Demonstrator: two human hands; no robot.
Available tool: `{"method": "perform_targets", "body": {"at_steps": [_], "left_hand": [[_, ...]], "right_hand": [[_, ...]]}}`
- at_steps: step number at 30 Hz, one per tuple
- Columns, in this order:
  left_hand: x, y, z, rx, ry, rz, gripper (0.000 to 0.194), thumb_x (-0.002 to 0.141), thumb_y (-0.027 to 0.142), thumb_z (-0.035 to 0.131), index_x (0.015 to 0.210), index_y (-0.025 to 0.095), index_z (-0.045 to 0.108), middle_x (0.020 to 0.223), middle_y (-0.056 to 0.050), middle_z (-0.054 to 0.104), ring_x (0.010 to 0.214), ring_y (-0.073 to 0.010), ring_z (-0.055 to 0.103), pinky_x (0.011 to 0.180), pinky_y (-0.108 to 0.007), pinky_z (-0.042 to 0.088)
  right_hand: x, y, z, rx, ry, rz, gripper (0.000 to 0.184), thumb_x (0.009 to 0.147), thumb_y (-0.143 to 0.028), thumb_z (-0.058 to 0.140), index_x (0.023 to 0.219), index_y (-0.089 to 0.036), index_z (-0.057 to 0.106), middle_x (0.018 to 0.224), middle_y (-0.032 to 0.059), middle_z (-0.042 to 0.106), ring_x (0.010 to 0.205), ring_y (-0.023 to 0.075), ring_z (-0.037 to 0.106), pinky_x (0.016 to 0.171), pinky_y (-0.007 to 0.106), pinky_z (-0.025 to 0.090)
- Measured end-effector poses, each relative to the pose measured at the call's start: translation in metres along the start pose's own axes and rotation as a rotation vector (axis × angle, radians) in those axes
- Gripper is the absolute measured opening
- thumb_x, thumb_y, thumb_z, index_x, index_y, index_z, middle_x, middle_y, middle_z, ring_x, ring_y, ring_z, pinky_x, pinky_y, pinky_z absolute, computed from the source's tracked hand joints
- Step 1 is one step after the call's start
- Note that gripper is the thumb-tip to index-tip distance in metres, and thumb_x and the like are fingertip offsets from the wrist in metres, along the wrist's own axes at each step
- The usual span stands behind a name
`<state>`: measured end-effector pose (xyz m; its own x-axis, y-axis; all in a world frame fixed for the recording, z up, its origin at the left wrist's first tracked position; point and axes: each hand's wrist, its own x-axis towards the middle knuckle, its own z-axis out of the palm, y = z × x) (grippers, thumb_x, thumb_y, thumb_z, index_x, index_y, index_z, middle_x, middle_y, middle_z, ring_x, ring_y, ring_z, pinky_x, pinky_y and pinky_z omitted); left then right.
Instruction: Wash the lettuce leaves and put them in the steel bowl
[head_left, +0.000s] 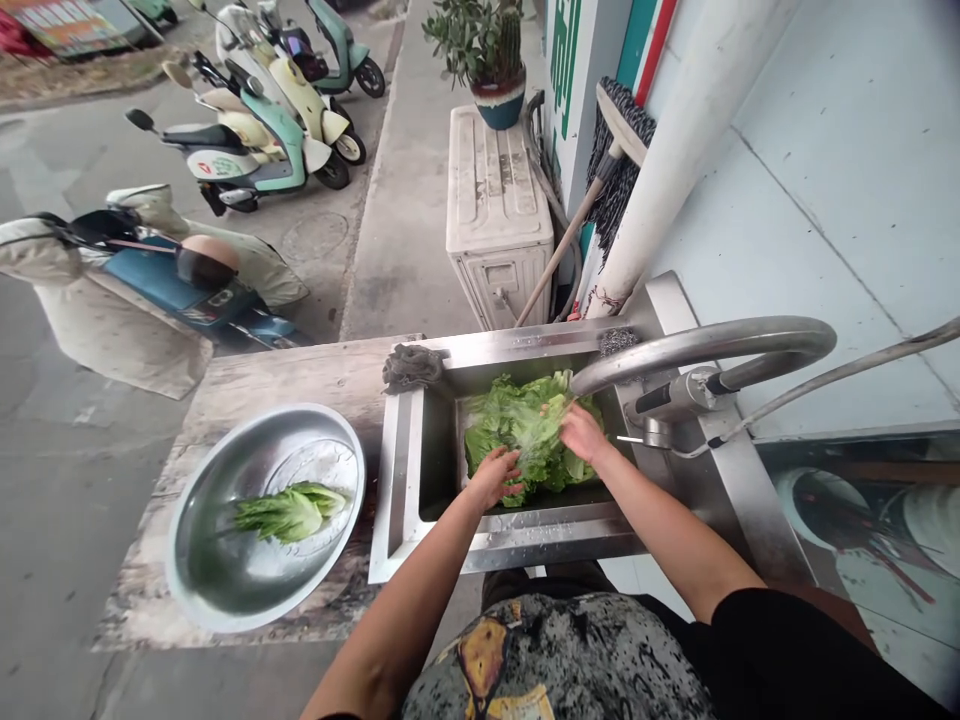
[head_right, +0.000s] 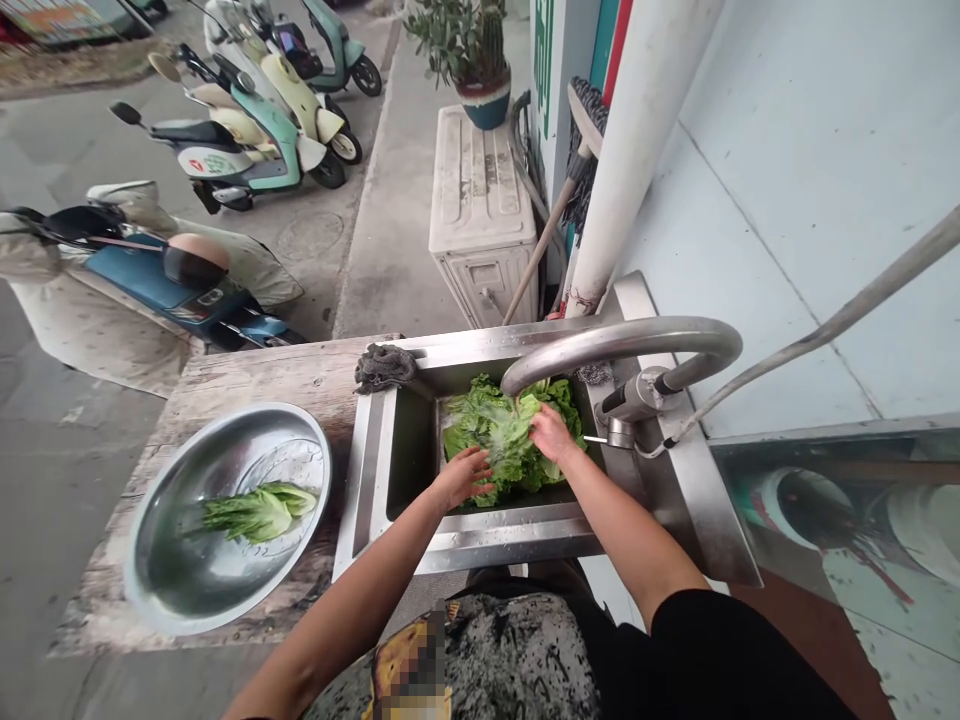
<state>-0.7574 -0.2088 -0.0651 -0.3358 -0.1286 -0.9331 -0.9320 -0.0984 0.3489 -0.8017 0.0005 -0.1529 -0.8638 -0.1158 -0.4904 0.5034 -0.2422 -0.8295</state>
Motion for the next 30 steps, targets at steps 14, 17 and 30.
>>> {"method": "perform_targets", "body": {"at_steps": [14, 17, 30], "left_hand": [[0.03, 0.018, 0.031, -0.132, 0.113, 0.458, 0.027, 0.078, -0.002, 0.07, 0.098, 0.014, 0.081, 0.108, -0.009, 0.081, 0.105, -0.0178, 0.074, 0.109, -0.031, 0.054], [0.034, 0.025, 0.024, -0.13, 0.073, 0.562, 0.044, 0.074, -0.006, 0.063, 0.108, 0.014, 0.082, 0.123, -0.011, 0.081, 0.124, -0.0201, 0.073, 0.117, -0.031, 0.05], [0.013, 0.034, 0.047, -0.453, 0.044, -0.037, 0.046, 0.105, 0.011, 0.066, 0.148, 0.014, 0.049, 0.098, -0.009, 0.071, 0.075, -0.0165, 0.073, 0.074, -0.029, 0.064]], "right_hand": [[-0.002, 0.008, 0.009, 0.646, -0.011, 0.479, 0.041, 0.073, 0.0, 0.057, 0.11, -0.016, 0.066, 0.099, 0.0089, 0.079, 0.086, 0.0247, 0.079, 0.091, 0.045, 0.067], [-0.003, 0.01, 0.009, 0.608, 0.046, 0.451, 0.051, 0.068, 0.007, 0.054, 0.111, -0.017, 0.064, 0.096, 0.0062, 0.079, 0.091, 0.0225, 0.079, 0.098, 0.044, 0.066], [-0.007, 0.007, 0.022, 0.206, -0.05, 0.211, 0.039, 0.082, -0.015, 0.083, 0.121, -0.015, 0.076, 0.113, 0.0089, 0.078, 0.094, 0.0192, 0.07, 0.084, 0.03, 0.057]]}}
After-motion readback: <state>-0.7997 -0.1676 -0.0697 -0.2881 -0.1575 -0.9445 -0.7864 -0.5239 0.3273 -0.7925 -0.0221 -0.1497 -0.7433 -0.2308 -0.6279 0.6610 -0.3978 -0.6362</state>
